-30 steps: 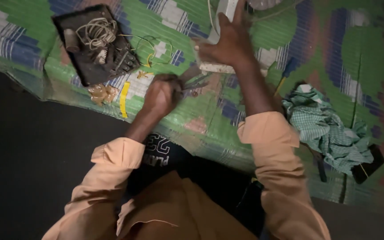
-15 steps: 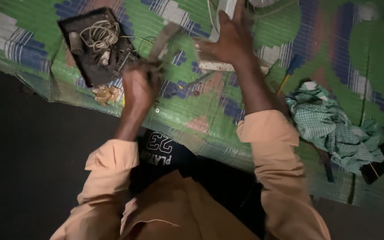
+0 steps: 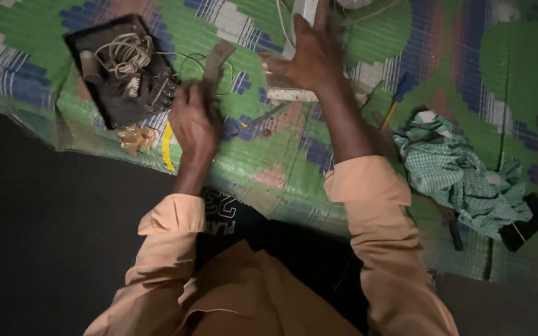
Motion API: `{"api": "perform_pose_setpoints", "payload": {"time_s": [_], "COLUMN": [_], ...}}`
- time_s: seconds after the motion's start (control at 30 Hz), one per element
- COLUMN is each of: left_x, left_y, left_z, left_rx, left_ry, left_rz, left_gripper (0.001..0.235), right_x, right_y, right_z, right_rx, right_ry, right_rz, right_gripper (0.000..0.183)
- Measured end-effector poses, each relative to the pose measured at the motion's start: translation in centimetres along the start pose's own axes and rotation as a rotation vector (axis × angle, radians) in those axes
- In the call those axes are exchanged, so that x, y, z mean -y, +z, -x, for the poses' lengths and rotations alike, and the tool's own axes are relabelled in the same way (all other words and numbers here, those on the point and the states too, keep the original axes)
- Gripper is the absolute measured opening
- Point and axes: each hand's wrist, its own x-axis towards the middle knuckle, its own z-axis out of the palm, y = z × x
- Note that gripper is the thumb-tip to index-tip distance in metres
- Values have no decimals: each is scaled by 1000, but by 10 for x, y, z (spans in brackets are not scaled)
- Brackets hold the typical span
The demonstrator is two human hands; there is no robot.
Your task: Repairing an electric fan by inspecting and connecting internal wires and reassembling components.
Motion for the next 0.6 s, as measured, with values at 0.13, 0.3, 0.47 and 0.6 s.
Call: {"api": "perform_pose_setpoints", "payload": {"time_s": [0.13,0.3,0.47,0.6], "left_x": [-21,-49,-45,-41], "left_y": [-12,9,44,41], "left_z": [4,18,43,45], "left_rx": [-3,260,336,372], "left_ry": [67,160,350,276], "left_rz": [-99,186,23,251], "left_gripper": [41,42,44,24], "right_x": [9,-4,0,7], "right_y": [-7,6,0,-4], "right_z": [3,3,4,6], "right_rx": [6,-18,-55,-21], "right_ry": [20,-27,-48,-7], "right_rz": [-12,-23,29,22], "right_gripper": [96,99,96,95]}}
